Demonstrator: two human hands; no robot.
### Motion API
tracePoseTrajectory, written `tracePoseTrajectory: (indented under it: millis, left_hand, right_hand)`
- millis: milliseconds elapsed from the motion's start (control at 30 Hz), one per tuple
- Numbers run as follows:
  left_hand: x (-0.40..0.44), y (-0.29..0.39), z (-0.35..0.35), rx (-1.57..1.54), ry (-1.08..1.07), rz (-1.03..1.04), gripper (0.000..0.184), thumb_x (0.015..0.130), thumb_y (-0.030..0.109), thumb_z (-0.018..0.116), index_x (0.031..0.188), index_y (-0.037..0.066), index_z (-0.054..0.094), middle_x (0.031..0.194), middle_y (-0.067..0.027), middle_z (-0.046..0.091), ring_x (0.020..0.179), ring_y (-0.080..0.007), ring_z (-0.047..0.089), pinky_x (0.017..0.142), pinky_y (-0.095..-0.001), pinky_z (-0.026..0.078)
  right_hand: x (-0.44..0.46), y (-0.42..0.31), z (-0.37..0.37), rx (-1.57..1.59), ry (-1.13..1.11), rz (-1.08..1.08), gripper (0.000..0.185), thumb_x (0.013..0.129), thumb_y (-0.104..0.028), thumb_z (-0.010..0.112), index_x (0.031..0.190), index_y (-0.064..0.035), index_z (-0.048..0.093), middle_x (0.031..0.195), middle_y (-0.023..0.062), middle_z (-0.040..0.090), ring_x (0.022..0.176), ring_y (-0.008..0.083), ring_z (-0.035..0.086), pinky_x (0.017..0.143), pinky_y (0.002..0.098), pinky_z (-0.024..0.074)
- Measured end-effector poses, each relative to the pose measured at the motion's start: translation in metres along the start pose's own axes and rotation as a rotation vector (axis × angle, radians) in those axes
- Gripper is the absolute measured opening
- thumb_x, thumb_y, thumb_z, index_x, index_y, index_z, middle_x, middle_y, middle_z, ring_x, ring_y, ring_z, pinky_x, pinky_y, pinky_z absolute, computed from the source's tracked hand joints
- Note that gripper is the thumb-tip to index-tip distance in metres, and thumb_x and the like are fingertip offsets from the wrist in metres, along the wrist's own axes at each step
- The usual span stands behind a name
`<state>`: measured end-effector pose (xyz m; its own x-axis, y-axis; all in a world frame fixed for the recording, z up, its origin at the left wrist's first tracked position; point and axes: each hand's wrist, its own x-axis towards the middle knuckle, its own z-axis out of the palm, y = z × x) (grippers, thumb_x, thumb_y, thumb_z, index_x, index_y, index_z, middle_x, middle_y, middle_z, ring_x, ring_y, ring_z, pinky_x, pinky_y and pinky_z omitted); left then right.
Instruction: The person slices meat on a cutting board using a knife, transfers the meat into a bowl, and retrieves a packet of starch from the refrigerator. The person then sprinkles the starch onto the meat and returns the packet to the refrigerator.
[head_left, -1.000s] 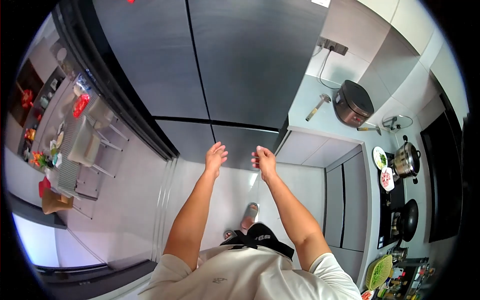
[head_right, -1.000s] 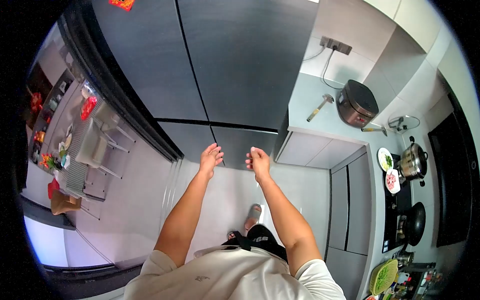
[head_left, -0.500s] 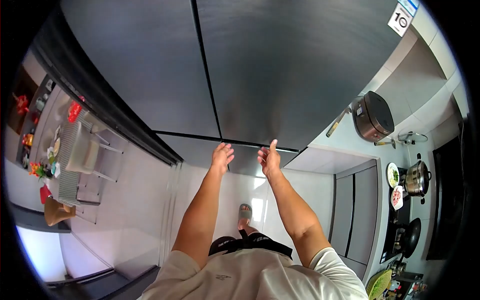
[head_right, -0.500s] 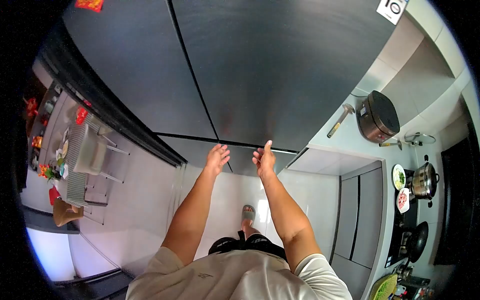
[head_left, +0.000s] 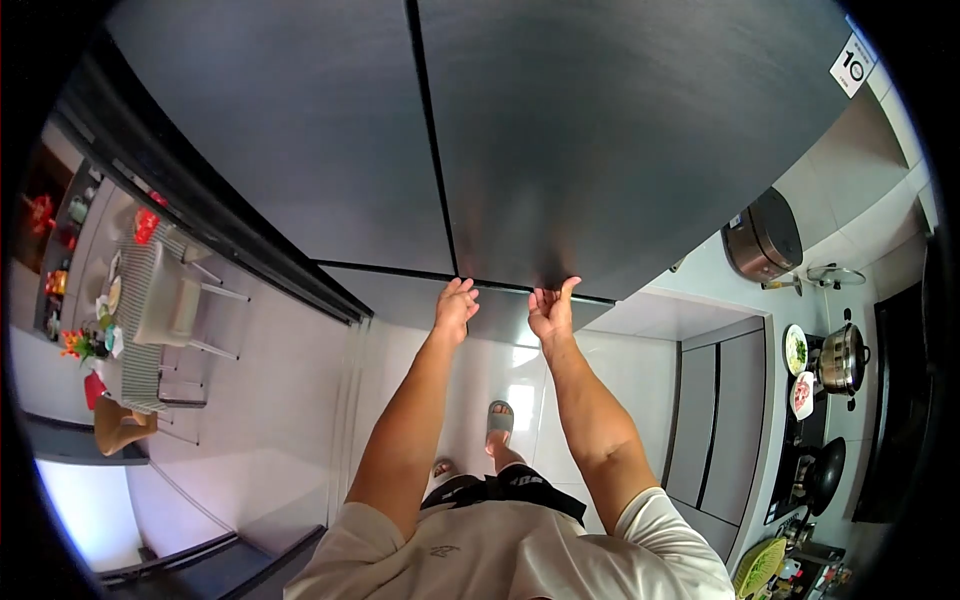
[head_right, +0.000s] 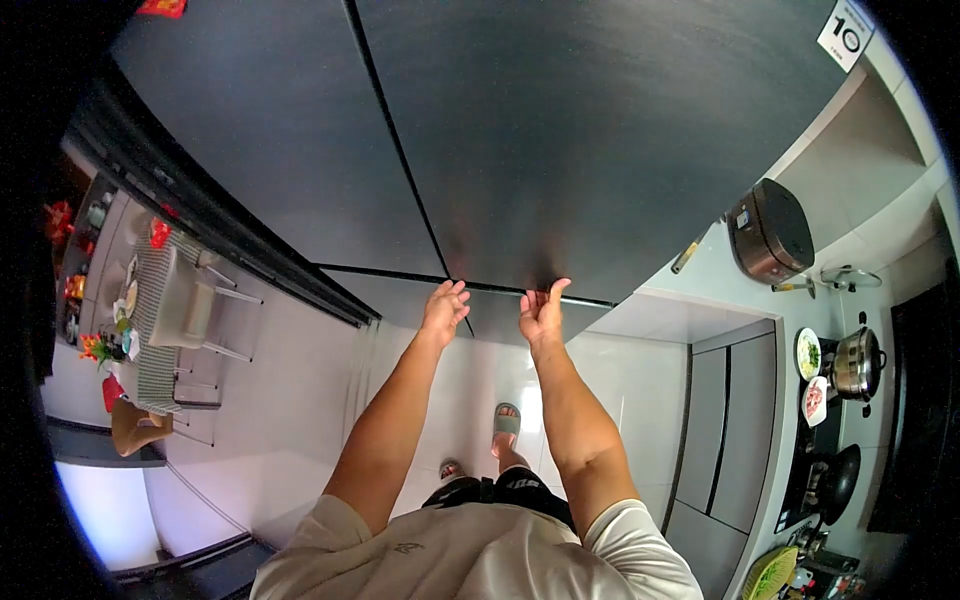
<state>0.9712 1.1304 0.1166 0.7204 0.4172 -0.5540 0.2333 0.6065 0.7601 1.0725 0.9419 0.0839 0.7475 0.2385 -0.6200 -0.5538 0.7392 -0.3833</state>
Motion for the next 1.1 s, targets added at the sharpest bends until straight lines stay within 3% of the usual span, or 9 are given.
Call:
tracePoseTrajectory:
  millis: [300,400,600,700,733,800,900,933,1100]
  left_hand:
    - [-0.041,0.023,0.008,0.155,-0.054,0.165,0.089,0.086,-0.015,0.043,0.169,0.011,0.020,0.165,-0.0129,0.043,0.133,-0.0219,0.056,0.095,-0.0301,0.050]
    - [-0.053,0.032,0.006,0.213,-0.051,0.289,0.089,0.085,-0.015,0.042,0.168,0.014,0.028,0.148,-0.0097,0.056,0.120,-0.0178,0.059,0.088,-0.0261,0.049]
    - [-0.066,0.015,-0.017,0.449,-0.039,0.290,0.073,0.090,-0.012,0.046,0.159,0.012,0.047,0.110,-0.0007,0.059,0.095,-0.0128,0.058,0.092,-0.0260,0.049]
    - [-0.082,0.013,-0.033,0.559,-0.068,0.330,0.074,0.089,-0.013,0.047,0.157,0.015,0.052,0.114,-0.0012,0.059,0.093,-0.0147,0.057,0.094,-0.0259,0.049]
    - [-0.091,0.017,-0.032,0.616,-0.054,0.394,0.074,0.088,-0.013,0.046,0.157,0.014,0.052,0.117,-0.0028,0.059,0.098,-0.0153,0.057,0.096,-0.0263,0.048]
    - [-0.109,0.023,-0.031,0.728,-0.027,0.518,0.075,0.087,-0.013,0.045,0.157,0.014,0.051,0.123,-0.0060,0.059,0.108,-0.0164,0.058,0.100,-0.0272,0.046]
    - [-0.150,0.032,-0.016,0.640,-0.055,0.532,0.082,0.086,-0.013,0.044,0.161,0.021,0.046,0.139,-0.0111,0.057,0.122,-0.0230,0.056,0.109,-0.0301,0.042]
    - [-0.168,0.038,-0.009,0.633,-0.045,0.530,0.084,0.085,-0.013,0.044,0.161,0.022,0.045,0.141,-0.0116,0.057,0.125,-0.0242,0.056,0.110,-0.0307,0.042]
    - [-0.190,0.017,-0.011,0.629,-0.148,0.547,0.086,0.080,-0.016,0.039,0.159,0.017,0.047,0.151,-0.0098,0.059,0.134,-0.0251,0.056,0.113,-0.0350,0.043]
  right_hand:
    - [0.003,-0.003,0.000,-0.009,0.029,-0.004,0.074,0.077,-0.080,0.071,0.110,-0.0132,0.068,0.103,-0.0033,0.063,0.096,0.0143,0.056,0.094,0.0283,0.0479]
    - [0.003,0.003,-0.007,-0.002,0.040,-0.030,0.073,0.080,-0.078,0.071,0.112,-0.0124,0.066,0.101,-0.0025,0.061,0.090,0.0128,0.056,0.085,0.0262,0.0507]
    - [-0.018,0.005,-0.024,-0.129,0.065,-0.030,0.069,0.084,-0.079,0.067,0.114,-0.0165,0.067,0.095,-0.0058,0.059,0.092,0.0115,0.054,0.079,0.0263,0.0468]
    - [-0.054,0.004,-0.024,-0.353,0.071,-0.081,0.065,0.090,-0.071,0.070,0.126,-0.0161,0.063,0.105,-0.0067,0.061,0.090,0.0086,0.054,0.075,0.0239,0.0443]
    - [-0.069,0.011,-0.020,-0.413,0.179,-0.180,0.067,0.096,-0.058,0.072,0.143,-0.0152,0.054,0.122,-0.0043,0.062,0.094,0.0085,0.053,0.074,0.0242,0.0415]
    - [-0.092,0.020,-0.016,-0.476,0.246,-0.410,0.069,0.100,-0.044,0.072,0.154,-0.0117,0.045,0.141,0.0032,0.057,0.113,0.0141,0.056,0.090,0.0310,0.0473]
    - [-0.144,0.033,-0.021,-0.496,0.059,-0.757,0.067,0.104,-0.032,0.069,0.159,-0.0096,0.039,0.152,0.0117,0.052,0.136,0.0215,0.050,0.112,0.0377,0.0416]
    - [-0.173,0.033,-0.013,-0.480,-0.014,-0.775,0.059,0.106,-0.023,0.064,0.158,-0.0083,0.041,0.157,0.0149,0.048,0.146,0.0258,0.045,0.123,0.0393,0.0321]
    - [-0.253,0.042,-0.015,-0.681,-0.144,-0.937,0.052,0.109,-0.020,0.057,0.158,-0.0083,0.045,0.160,0.0132,0.049,0.142,0.0242,0.050,0.119,0.0369,0.0378]
